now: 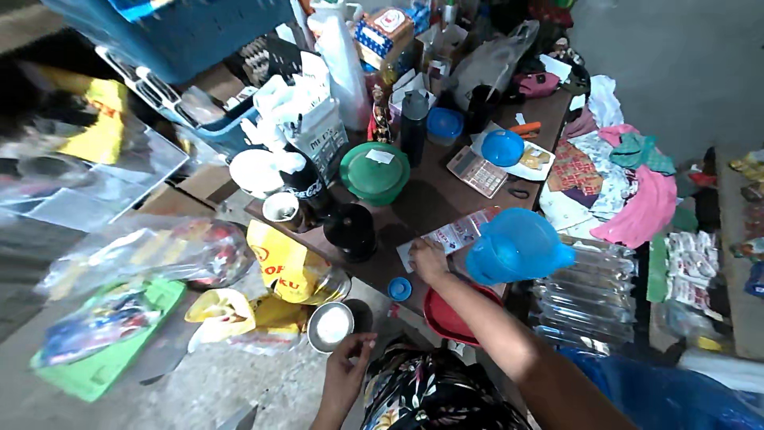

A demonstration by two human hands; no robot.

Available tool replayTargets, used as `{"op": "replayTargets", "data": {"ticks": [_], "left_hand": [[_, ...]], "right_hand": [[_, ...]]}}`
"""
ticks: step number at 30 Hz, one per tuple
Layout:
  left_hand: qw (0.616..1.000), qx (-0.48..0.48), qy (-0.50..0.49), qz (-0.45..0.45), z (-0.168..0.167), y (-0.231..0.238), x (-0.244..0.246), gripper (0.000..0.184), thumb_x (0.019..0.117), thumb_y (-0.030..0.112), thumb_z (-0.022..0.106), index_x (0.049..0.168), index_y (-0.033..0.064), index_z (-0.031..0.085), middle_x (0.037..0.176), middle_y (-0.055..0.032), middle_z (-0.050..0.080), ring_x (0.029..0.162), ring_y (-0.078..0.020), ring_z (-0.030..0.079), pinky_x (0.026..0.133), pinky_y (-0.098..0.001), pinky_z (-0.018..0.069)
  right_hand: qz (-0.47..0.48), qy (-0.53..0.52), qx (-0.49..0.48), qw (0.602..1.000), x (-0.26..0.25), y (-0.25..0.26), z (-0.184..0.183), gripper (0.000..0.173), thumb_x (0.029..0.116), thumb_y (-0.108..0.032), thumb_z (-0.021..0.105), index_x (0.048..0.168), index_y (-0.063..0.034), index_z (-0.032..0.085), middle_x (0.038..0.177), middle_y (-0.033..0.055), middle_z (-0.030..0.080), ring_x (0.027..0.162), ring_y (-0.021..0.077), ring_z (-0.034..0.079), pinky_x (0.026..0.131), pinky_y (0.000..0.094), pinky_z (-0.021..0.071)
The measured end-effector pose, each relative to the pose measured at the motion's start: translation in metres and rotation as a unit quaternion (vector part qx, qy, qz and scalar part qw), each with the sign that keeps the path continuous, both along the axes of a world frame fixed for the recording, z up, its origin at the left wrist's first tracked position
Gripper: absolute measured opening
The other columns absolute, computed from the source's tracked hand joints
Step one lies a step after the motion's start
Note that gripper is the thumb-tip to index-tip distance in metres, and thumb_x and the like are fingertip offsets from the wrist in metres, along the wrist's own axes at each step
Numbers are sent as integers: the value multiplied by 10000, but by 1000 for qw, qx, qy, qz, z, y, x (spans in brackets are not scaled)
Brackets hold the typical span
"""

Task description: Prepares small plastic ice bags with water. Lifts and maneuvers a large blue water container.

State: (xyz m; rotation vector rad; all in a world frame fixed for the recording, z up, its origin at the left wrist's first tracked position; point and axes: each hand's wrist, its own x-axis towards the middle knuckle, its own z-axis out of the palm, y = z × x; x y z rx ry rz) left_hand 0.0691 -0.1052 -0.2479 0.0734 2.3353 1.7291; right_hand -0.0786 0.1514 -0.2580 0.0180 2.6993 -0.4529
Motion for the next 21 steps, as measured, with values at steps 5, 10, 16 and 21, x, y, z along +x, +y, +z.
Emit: {"op": "replayTargets", "data": {"ticks": [5,10,16,21], "left_hand": [[998,-18,21,-58,6,20,-30,211,954,131,613,1072,-2,728,975,-54,716,851,-66,675,810,-242,568],[980,-126,45,-145,6,62,-76,244,1003,138,599,1158,-10,715,1139,-179,696,1021,-264,682,933,-426,556],[895,-340,80,-277,-7,111,-108,457,1006,138,543,1462,137,575,1549,-87,506,1497,-368,352,1200,-700,85],[876,-359,58,-317,-13,124,-114,529,1021,142,510,1543,82,452,1613,-112,414,1529,-322,309,1229,-655,35]], "right_hand": [[4,1,10,1000,-2,0,3,281,1044,-146,515,1208,-38,716,1397,143,611,1337,333,526,1106,538,386],[-48,29,-53,997,5,10,12,295,1059,-188,508,1212,-63,727,1371,124,635,1324,309,547,1145,517,370],[-80,43,-107,990,12,22,19,308,1066,-224,506,1227,-52,705,1339,140,645,1306,308,558,1136,473,400],[-74,37,-132,988,17,24,23,329,1077,-226,479,1247,-24,676,1321,165,641,1322,317,540,1150,468,383]]}}
